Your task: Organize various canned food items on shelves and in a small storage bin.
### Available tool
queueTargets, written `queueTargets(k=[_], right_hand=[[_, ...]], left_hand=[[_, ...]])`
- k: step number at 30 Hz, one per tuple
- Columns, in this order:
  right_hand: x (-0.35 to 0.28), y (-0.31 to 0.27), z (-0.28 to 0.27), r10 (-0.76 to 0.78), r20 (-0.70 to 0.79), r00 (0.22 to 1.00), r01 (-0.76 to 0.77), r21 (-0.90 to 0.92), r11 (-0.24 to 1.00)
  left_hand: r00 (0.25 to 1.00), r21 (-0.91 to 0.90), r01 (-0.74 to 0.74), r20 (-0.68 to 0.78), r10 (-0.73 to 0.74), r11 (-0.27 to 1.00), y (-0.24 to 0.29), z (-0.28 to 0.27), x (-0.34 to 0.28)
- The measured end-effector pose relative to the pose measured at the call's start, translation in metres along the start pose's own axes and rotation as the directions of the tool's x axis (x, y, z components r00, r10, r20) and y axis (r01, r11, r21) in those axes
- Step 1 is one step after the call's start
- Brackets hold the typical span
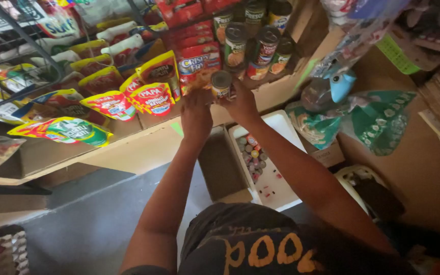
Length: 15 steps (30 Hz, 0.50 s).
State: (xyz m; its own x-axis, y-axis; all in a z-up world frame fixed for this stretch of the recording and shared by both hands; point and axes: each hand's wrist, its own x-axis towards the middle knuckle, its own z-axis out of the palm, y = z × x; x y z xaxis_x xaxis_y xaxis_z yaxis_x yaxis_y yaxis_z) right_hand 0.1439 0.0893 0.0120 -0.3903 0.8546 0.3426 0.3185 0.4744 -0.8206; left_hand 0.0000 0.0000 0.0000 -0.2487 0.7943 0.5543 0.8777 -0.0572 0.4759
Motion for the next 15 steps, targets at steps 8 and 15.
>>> queueTargets(k=[8, 15], right_hand=[[0.014, 0.008, 0.032, -0.053, -0.126, 0.991, 0.072, 0.153, 0.986], [0.015, 0.010, 0.040, -0.015, -0.160, 0.987, 0.040, 0.156, 0.987]], left_hand=[[1.000, 0.037, -0.005, 0.005, 0.005, 0.999, -0.006, 0.010, 0.013], [1.000, 0.017, -0.023, -0.006, 0.023, 1.000, 0.000, 0.001, 0.025]])
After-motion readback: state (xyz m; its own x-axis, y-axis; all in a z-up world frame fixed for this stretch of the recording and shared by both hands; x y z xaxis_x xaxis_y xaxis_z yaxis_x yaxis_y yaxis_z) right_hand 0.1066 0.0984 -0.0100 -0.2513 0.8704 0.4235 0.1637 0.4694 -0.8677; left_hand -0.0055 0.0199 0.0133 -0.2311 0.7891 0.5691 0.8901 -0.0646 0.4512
